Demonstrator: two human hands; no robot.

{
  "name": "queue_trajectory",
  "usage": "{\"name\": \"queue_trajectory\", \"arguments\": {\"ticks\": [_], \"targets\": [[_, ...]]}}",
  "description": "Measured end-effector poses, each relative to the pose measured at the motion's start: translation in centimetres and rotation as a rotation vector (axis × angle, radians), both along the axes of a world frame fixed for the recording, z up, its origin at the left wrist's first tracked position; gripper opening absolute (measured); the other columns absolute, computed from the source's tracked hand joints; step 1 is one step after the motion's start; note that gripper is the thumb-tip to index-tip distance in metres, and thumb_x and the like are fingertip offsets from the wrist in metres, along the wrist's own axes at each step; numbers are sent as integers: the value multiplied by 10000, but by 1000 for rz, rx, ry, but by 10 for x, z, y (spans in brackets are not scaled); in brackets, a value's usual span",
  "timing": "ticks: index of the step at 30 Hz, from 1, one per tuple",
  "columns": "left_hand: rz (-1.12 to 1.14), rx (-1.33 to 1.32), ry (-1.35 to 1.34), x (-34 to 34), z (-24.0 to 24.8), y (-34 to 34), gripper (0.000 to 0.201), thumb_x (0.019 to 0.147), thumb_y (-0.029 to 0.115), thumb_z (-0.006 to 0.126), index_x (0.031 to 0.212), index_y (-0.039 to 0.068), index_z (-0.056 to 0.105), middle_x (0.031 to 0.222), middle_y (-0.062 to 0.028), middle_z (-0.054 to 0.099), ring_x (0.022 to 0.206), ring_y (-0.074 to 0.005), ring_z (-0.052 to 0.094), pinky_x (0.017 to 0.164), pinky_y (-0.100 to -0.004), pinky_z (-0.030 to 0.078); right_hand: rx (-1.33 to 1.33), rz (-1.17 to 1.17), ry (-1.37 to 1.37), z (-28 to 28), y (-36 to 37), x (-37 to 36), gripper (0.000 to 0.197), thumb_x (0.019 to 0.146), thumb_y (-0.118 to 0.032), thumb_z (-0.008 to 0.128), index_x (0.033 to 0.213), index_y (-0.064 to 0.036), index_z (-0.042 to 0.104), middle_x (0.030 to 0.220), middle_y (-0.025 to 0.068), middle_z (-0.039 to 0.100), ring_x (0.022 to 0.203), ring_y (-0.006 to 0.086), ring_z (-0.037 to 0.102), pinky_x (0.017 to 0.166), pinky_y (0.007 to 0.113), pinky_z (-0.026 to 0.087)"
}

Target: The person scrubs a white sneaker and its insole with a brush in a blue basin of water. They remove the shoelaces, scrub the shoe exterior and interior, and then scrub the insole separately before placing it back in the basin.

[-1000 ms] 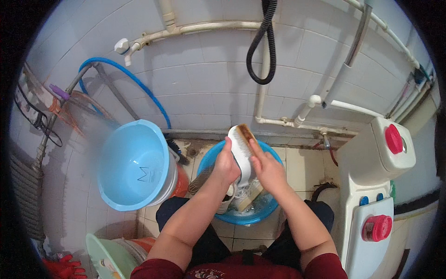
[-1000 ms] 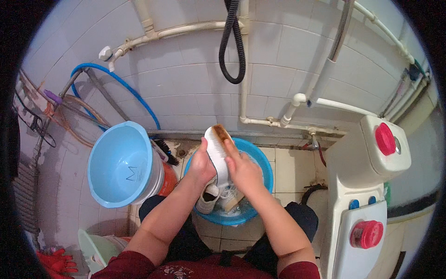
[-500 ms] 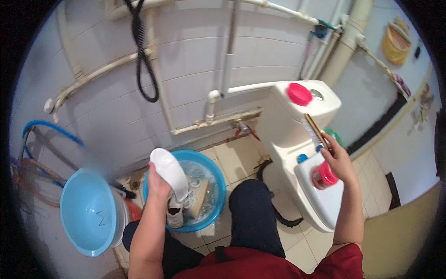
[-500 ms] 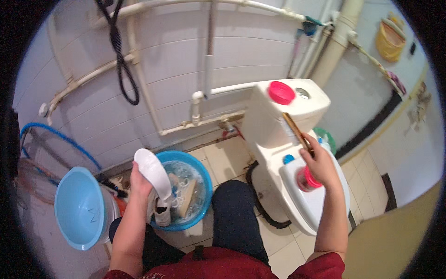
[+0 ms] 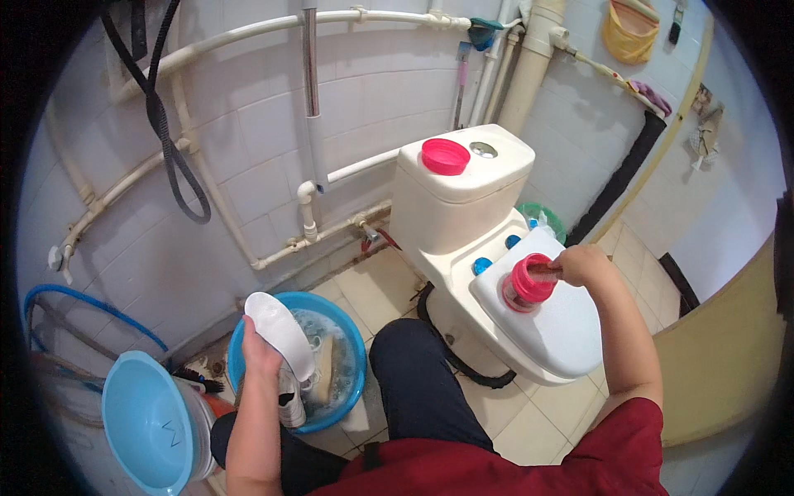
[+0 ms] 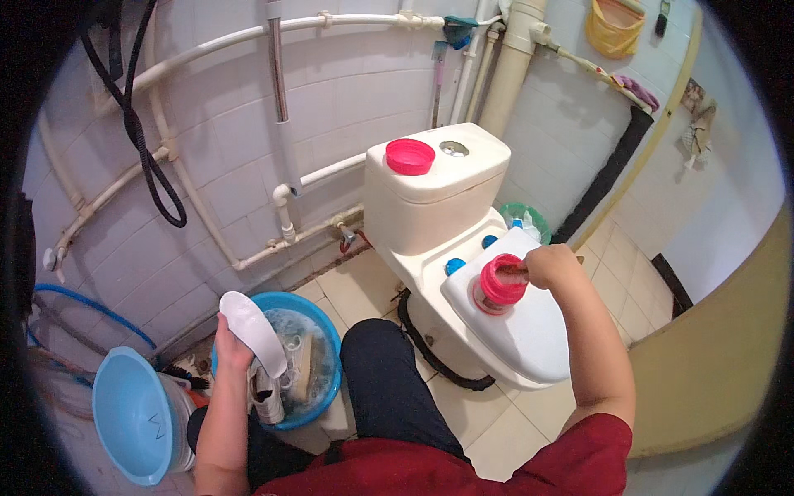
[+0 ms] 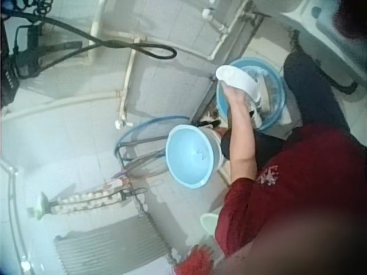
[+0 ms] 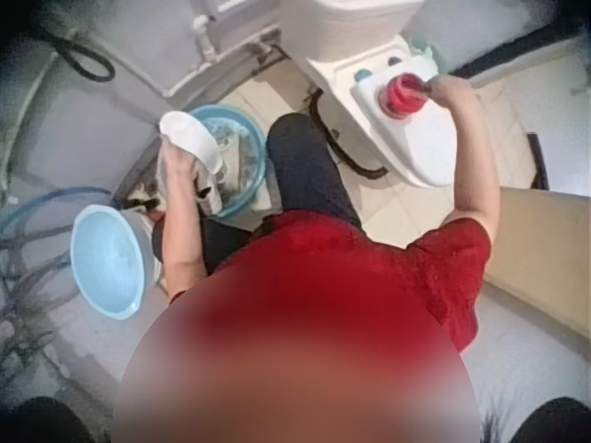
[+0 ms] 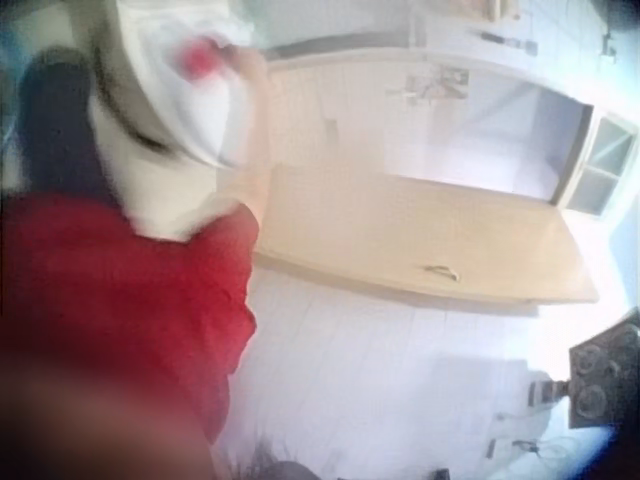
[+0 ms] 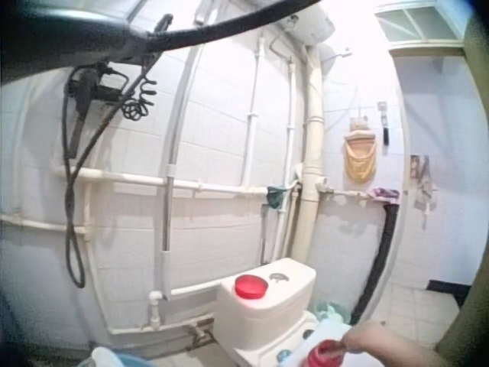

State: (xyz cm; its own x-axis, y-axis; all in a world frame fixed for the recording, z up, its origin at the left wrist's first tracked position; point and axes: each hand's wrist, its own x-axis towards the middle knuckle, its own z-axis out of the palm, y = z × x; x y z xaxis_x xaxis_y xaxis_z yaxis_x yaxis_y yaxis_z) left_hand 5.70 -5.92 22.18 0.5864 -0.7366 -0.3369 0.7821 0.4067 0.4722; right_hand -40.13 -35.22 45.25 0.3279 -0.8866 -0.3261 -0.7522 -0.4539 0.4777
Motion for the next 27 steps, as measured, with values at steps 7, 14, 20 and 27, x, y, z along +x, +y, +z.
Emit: {"name": "queue_trajectory", "arguments": {"ticks": [7, 14, 20, 27], "targets": [[-105, 6, -99, -18, 17, -11, 571, 967, 497, 358, 1308, 51, 458, 1295, -120, 529, 1169, -302, 510, 1016, -456, 379, 221, -5, 36, -21, -32, 11, 427, 806, -487, 629, 1028, -128, 693, 924, 120, 688, 840, 278, 657, 721, 380, 511], [-139, -64, -210, -19, 25, -21, 576, 962, 478, 405, 1325, 32, 434, 1299, -124, 516, 1163, -291, 505, 1001, -440, 385, 627, -488, -286, 5, -41, 6, 261, 932, -235, 507, 1140, -124, 618, 828, 49, 678, 700, 158, 628, 617, 309, 497], [-149, -68, -98, -23, 53, -40, 594, 963, 514, 352, 1346, 64, 417, 1321, -127, 497, 1190, -303, 485, 1015, -455, 371, 767, -591, -550, 31, -29, -25, 293, 959, -197, 454, 1204, -100, 581, 870, 79, 681, 722, 176, 629, 622, 316, 486], [-195, -262, -69, -70, 117, -103, 559, 990, 467, 276, 1328, 48, 424, 1302, -141, 513, 1194, -325, 486, 1034, -481, 363, 995, -605, -1067, 10, -23, -102, 363, 976, -273, 450, 1277, -73, 481, 937, 134, 663, 786, 202, 638, 648, 329, 527]]}}
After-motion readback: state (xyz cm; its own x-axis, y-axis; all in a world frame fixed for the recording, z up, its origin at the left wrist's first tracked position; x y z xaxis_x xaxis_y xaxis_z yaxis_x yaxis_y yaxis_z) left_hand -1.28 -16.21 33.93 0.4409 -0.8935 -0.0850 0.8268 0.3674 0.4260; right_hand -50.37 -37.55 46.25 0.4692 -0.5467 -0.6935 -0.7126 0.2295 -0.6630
